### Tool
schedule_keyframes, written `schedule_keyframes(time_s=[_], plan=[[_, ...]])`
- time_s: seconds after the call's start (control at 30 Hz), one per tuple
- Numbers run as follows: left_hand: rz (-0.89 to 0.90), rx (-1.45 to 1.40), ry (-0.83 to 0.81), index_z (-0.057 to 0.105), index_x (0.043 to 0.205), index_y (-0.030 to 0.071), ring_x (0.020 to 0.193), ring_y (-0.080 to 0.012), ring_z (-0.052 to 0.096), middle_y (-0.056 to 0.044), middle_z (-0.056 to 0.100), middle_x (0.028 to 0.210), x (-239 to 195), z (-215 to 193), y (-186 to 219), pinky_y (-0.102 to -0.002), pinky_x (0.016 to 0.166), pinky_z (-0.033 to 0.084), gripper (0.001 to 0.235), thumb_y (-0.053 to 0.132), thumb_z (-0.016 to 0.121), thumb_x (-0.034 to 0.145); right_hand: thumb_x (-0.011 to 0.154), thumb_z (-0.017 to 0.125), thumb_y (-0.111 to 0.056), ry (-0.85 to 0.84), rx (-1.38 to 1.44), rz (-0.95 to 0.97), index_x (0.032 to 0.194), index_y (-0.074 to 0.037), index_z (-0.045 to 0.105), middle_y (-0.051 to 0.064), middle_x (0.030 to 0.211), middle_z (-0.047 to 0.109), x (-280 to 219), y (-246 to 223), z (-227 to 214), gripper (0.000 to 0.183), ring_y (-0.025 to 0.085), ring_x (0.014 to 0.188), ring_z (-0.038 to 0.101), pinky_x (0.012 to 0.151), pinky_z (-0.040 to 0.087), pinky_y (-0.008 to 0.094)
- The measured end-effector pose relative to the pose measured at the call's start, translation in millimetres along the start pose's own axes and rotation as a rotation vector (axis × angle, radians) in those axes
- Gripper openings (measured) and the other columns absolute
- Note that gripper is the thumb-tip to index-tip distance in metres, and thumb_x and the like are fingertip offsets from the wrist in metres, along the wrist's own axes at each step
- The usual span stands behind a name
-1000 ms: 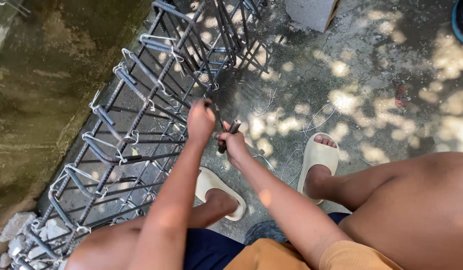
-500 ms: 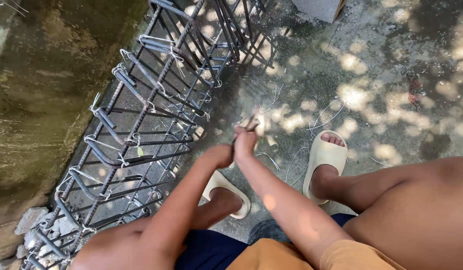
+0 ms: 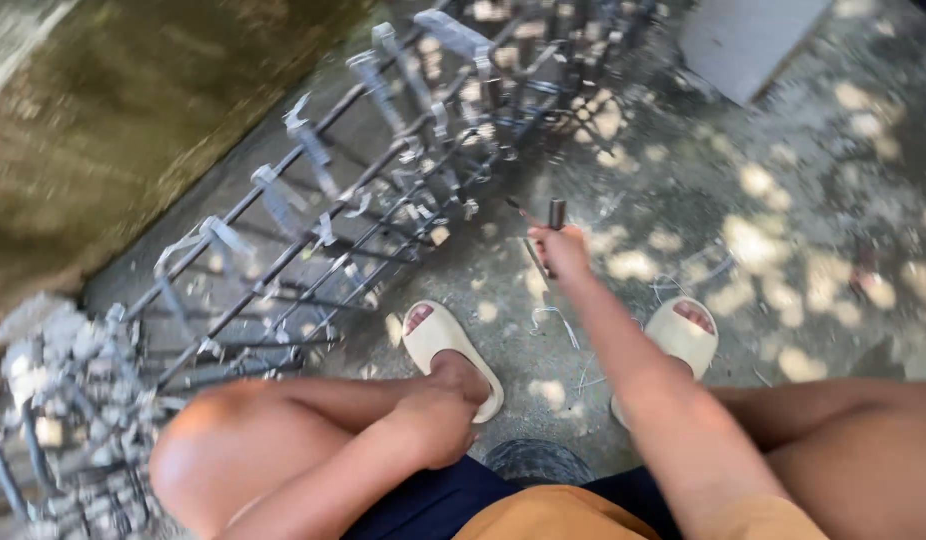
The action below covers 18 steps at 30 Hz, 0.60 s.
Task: Tying steel rebar joints together using wire and a manual wire twisting tool
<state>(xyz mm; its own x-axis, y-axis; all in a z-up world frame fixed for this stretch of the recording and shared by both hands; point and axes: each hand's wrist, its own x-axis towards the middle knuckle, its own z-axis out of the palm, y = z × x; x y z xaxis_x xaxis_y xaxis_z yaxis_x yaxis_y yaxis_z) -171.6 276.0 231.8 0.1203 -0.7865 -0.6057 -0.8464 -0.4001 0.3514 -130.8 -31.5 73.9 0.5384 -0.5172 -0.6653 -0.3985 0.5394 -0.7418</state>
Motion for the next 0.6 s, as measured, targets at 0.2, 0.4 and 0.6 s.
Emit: schedule_keyframes(time_s=[0.2,0.4,0.6], plan=[[-0.011,0.244,0.124,0.078,0.095,0.005,0.081,-0.0383,0.065,-0.021,0.071,0.1,1.6,-26.5,17.9,-0.058,0.076,0.043,0.026,0.024,0.061,0.092,0.087,0.064,-0.053,-0.42,-1.761,-0.511,0.089,0.002,0.072,0.016,0.09,0.075,1.6,-110.6,-26.5,0.056,0.036,0.08,0.071,0.076,0.055,0.046],[0.036,0.159,-0.234,0.081,0.103,0.008,0.09,-0.0366,0.069,-0.011,0.078,0.103,-5.8,-43.6,21.0,-0.054,0.081,0.051,0.028,0.025,0.061,0.095,0.08,0.068,-0.039,-0.436,-2.412,-0.319,0.089,-0.013,0.081,0.001,0.08,0.082,-70.3,-217.1,-22.3,0.031,0.017,0.064,0.073,0.063,0.058,0.032],[-0.102,0.07,-0.13,0.078,0.107,0.001,0.09,-0.0403,0.066,-0.023,0.074,0.107,-6.2,-44.5,10.6,-0.069,0.067,0.043,0.03,0.02,0.061,0.091,0.079,0.069,-0.049,-0.301,-2.583,-0.373,0.096,-0.025,0.082,-0.006,0.089,0.083,-98.0,-233.6,-25.9,0.032,0.014,0.082,0.079,0.08,0.063,0.027]])
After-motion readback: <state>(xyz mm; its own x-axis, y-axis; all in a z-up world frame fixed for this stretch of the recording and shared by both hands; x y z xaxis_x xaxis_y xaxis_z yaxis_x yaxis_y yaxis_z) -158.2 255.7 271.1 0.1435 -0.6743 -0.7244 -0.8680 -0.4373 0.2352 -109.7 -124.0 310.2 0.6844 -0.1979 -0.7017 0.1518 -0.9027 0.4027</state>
